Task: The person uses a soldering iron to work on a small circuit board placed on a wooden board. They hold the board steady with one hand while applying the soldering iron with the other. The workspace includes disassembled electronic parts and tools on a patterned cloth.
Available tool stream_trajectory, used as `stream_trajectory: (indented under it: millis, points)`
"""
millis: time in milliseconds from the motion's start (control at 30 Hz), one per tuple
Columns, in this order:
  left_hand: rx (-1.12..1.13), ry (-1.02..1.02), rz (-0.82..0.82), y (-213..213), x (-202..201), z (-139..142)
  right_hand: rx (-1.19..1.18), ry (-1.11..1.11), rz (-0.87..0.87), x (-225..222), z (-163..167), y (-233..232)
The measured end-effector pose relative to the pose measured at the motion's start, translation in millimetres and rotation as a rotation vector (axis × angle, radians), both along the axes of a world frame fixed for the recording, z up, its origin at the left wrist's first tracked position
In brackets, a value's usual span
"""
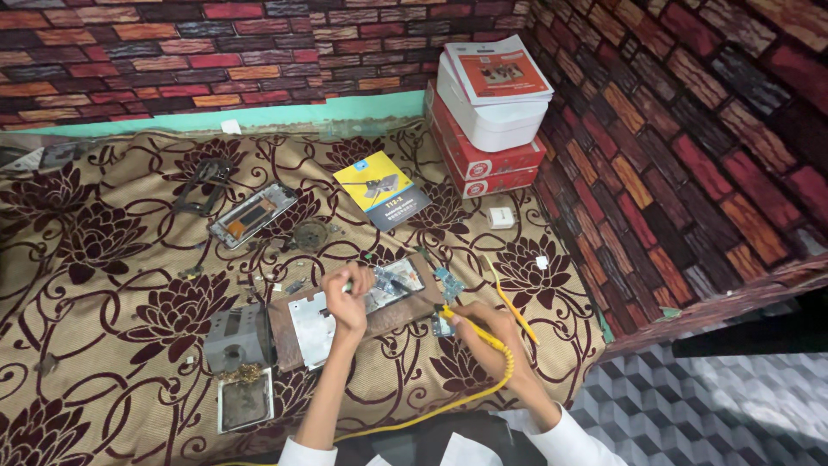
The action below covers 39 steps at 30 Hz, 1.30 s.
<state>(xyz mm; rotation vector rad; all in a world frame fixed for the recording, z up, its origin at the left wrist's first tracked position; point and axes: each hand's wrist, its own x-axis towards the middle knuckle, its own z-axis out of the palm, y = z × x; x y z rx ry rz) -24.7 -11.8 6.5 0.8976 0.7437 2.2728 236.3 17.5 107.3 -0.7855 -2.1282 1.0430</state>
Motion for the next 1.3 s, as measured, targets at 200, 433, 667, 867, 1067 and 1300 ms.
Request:
stream_trajectory:
  millis: [200, 433, 667, 867, 1067, 1300]
  points:
    - [-0.09, 0.029, 0.089, 23, -12, 11, -0.071, -0.018, 0.002, -1, 1, -3]
    - [-0.134, 0.104, 0.049, 26, -12, 14, -0.093, -0.039, -0.003, 7, 5, -11]
    - [-0.154, 0.036, -0.07, 18, -20, 15, -0.092, -0.09, 0.001, 7, 6, -8]
    - [-0.137, -0.017, -0.132, 5, -21, 6, 0.006, -0.026, 0.019, 8, 0, -3]
    - [-0.093, 0.008, -0.057, 2, -17, 6, -0.043, -0.09, -0.041, 6, 1, -3]
    - [-0.089, 0.012, -0.007, 10, -17, 14, 0.034, 0.026, -0.007, -7, 8, 8]
